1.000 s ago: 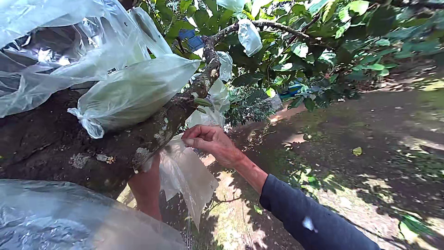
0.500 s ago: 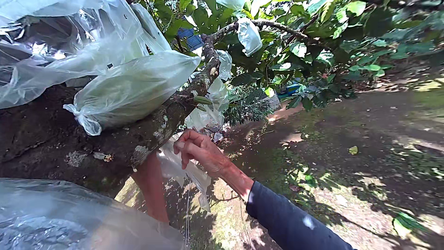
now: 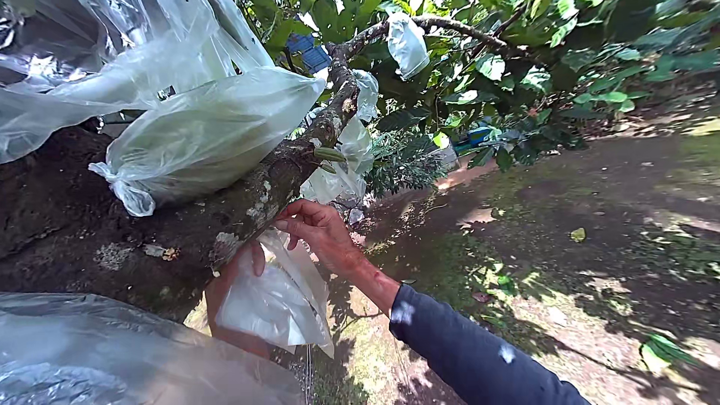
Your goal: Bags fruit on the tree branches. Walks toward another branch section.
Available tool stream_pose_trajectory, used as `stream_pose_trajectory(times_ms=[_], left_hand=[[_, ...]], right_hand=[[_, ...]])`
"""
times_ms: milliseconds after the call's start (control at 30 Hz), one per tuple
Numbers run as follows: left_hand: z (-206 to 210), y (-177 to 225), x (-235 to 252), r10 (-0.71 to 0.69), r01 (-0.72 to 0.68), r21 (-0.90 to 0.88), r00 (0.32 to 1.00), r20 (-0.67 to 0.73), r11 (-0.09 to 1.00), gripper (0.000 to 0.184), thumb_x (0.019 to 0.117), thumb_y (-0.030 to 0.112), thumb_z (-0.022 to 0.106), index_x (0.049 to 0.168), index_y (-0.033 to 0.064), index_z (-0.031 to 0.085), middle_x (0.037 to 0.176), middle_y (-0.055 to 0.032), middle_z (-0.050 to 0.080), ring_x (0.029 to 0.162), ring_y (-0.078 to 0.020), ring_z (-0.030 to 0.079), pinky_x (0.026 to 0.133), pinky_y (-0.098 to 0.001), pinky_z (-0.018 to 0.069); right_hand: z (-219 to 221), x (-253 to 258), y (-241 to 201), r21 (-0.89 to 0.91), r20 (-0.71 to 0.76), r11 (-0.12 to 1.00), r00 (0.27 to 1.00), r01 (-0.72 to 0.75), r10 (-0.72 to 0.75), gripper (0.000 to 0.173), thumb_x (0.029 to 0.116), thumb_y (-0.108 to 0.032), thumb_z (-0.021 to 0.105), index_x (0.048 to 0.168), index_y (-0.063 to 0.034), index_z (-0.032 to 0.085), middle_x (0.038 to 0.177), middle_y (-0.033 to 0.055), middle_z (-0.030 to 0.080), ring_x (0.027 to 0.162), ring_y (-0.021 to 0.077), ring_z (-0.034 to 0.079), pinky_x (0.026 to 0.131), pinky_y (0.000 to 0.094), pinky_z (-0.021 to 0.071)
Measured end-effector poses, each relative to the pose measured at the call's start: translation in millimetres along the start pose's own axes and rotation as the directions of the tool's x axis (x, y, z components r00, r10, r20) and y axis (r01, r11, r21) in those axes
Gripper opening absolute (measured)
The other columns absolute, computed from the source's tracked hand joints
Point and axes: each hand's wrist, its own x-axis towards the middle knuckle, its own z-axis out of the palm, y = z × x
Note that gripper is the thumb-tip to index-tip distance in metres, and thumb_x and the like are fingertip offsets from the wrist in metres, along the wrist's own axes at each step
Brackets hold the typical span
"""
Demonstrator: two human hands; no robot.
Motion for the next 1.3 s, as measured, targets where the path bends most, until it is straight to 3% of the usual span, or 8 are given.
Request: stream_pose_trajectory(times_ms=[100,233,333,400,467,600,967,1300], left_hand=[[7.3,-9.5,-10.7,0.114,-0.101,-0.258,0.993,0.037,0.961,0.027,0.1061,0.011,0.039,0.097,0.0079,0.065,0.081,0.0036,0.063,0.07,0.0008,0.059,0.066,-0.0113,0.0497],[57.6,-2.1,-56.7,0.168,-0.25,-0.336,0.953,-0.253,0.908,0.029,0.1094,0.012,0.032,0.108,0.0047,0.061,0.099,-0.0002,0.066,0.097,-0.0002,0.062,0.084,-0.0139,0.0508],[20.9,-24.8,-44.3,0.103,-0.133,-0.169,0.979,-0.177,0.977,0.033,0.1098,0.014,0.03,0.109,0.0101,0.062,0.096,0.0051,0.067,0.093,0.0027,0.063,0.083,-0.0141,0.0525],[8.5,-25.4,-1.4,0.099,-0.099,0.004,0.984,-0.148,0.995,0.025,0.1025,0.009,0.044,0.096,0.0093,0.069,0.073,0.0049,0.067,0.065,-0.0009,0.062,0.065,-0.017,0.0543],[15.1,-23.6,11.1,0.132,-0.12,0.07,0.97,-0.204,0.99,0.007,0.0971,0.006,0.062,0.099,0.0036,0.068,0.071,-0.0011,0.066,0.058,-0.008,0.06,0.061,-0.0233,0.0561],[17.8,-32.1,15.9,0.312,-0.267,0.194,0.913,-0.262,0.944,0.017,0.0828,-0.006,0.076,0.098,-0.0023,0.07,0.077,-0.008,0.072,0.062,-0.0162,0.067,0.062,-0.0324,0.0609],[1.9,-36.9,11.7,0.476,-0.383,0.454,0.873,-0.106,0.804,0.012,0.086,-0.002,0.074,0.096,0.0045,0.076,0.09,-0.0006,0.076,0.079,-0.0123,0.072,0.076,-0.0317,0.0621],[4.6,-23.5,6.6,0.471,-0.181,0.734,0.857,-0.209,0.655,0.028,0.0742,0.007,0.086,0.097,-0.0009,0.071,0.092,0.0026,0.074,0.088,0.0018,0.069,0.085,-0.0206,0.0579]], right_hand=[[0.4,-0.9,5.7,-0.021,-0.02,0.999,0.999,0.031,-0.031,0.015,0.098,-0.004,0.066,0.108,0.0065,0.071,0.097,0.0143,0.072,0.069,0.0135,0.065,0.064,0.0277,0.0582],[4.8,-1.6,7.7,-0.004,-0.05,0.999,0.998,0.038,-0.038,0.014,0.0989,-0.004,0.065,0.107,0.0067,0.071,0.092,0.0136,0.071,0.066,0.0127,0.064,0.062,0.0267,0.0575],[4.6,-2.5,6.5,0.019,-0.047,1.0,0.999,0.025,-0.024,0.016,0.1004,-0.004,0.062,0.108,0.0071,0.07,0.096,0.014,0.071,0.068,0.0125,0.064,0.064,0.0268,0.057],[4.6,-3.0,4.2,0.0,-0.044,1.0,0.999,0.021,-0.021,0.016,0.1008,-0.004,0.061,0.11,0.0068,0.07,0.098,0.0131,0.072,0.072,0.0124,0.065,0.067,0.0271,0.0574],[4.0,-2.9,5.5,-0.042,-0.05,0.999,0.998,0.032,-0.034,0.017,0.1011,-0.004,0.061,0.111,0.0066,0.07,0.1,0.0133,0.073,0.08,0.0145,0.069,0.073,0.0293,0.06],[5.1,-2.1,9.3,-0.124,-0.069,0.991,0.996,0.053,-0.062,0.017,0.1007,-0.005,0.062,0.109,0.0043,0.073,0.101,0.0118,0.073,0.086,0.0147,0.069,0.079,0.0295,0.0593],[9.3,-3.5,12.8,-0.271,-0.105,0.956,0.984,0.112,-0.144,0.018,0.1014,-0.004,0.059,0.106,0.0014,0.076,0.097,0.0099,0.073,0.083,0.0136,0.069,0.079,0.0285,0.0598],[3.2,3.8,-2.2,-0.313,-0.009,0.943,0.992,0.116,-0.125,0.013,0.0978,-0.003,0.066,0.102,0.0021,0.076,0.094,0.01,0.076,0.082,0.0142,0.074,0.081,0.03,0.0636]])
